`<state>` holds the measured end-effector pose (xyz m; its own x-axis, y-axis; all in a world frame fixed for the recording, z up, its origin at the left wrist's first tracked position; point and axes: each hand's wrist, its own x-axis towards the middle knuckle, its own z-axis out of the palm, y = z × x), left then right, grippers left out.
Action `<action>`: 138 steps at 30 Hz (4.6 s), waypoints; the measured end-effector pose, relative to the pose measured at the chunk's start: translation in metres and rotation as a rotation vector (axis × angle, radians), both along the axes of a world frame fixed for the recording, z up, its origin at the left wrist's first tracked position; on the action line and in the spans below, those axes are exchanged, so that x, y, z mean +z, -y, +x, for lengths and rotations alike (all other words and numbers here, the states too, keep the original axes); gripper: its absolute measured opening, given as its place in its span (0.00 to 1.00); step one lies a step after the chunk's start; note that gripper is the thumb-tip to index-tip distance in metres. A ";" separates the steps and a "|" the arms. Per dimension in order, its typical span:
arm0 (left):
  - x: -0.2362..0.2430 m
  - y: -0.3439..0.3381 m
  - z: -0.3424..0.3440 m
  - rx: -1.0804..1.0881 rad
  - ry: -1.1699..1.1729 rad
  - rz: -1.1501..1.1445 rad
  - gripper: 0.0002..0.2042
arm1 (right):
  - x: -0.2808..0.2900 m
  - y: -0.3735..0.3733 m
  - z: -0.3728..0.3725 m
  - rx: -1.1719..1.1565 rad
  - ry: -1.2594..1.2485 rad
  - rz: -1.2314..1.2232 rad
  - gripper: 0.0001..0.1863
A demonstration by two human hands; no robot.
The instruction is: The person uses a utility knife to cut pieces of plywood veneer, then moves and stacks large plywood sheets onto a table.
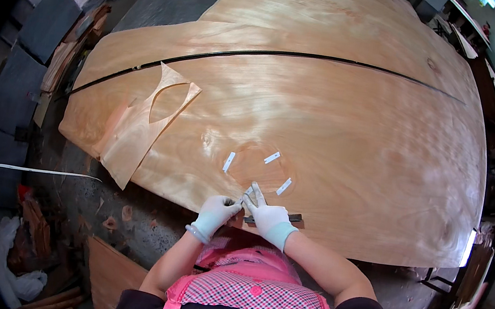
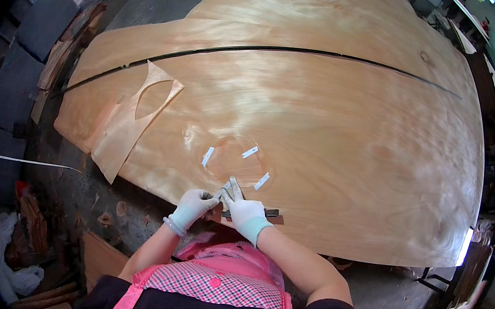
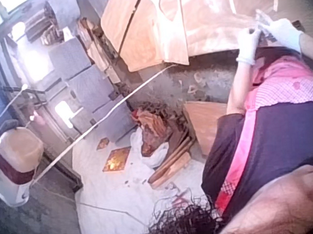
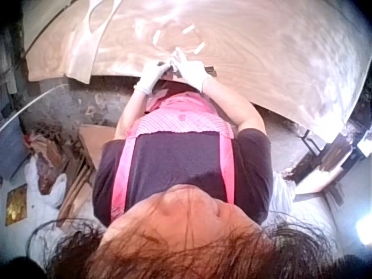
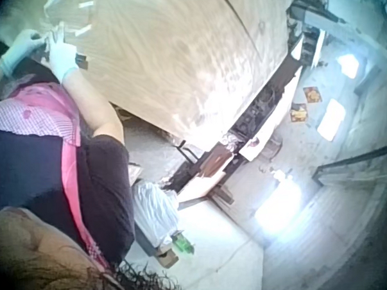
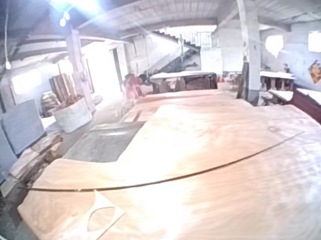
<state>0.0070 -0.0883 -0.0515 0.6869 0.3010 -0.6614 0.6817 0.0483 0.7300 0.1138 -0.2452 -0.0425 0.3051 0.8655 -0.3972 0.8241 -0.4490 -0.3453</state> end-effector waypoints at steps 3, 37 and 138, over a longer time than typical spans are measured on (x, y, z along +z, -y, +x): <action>-0.006 -0.001 -0.005 -0.128 0.022 0.353 0.15 | -0.001 -0.003 -0.002 -0.022 -0.001 -0.013 0.36; 0.026 0.430 0.212 -0.550 0.127 -0.384 0.12 | -0.007 0.504 0.098 -1.557 -0.029 0.829 0.16; 0.157 -0.734 -0.565 0.496 0.334 1.339 0.23 | 0.064 -0.825 -0.430 -0.236 -1.208 0.416 0.11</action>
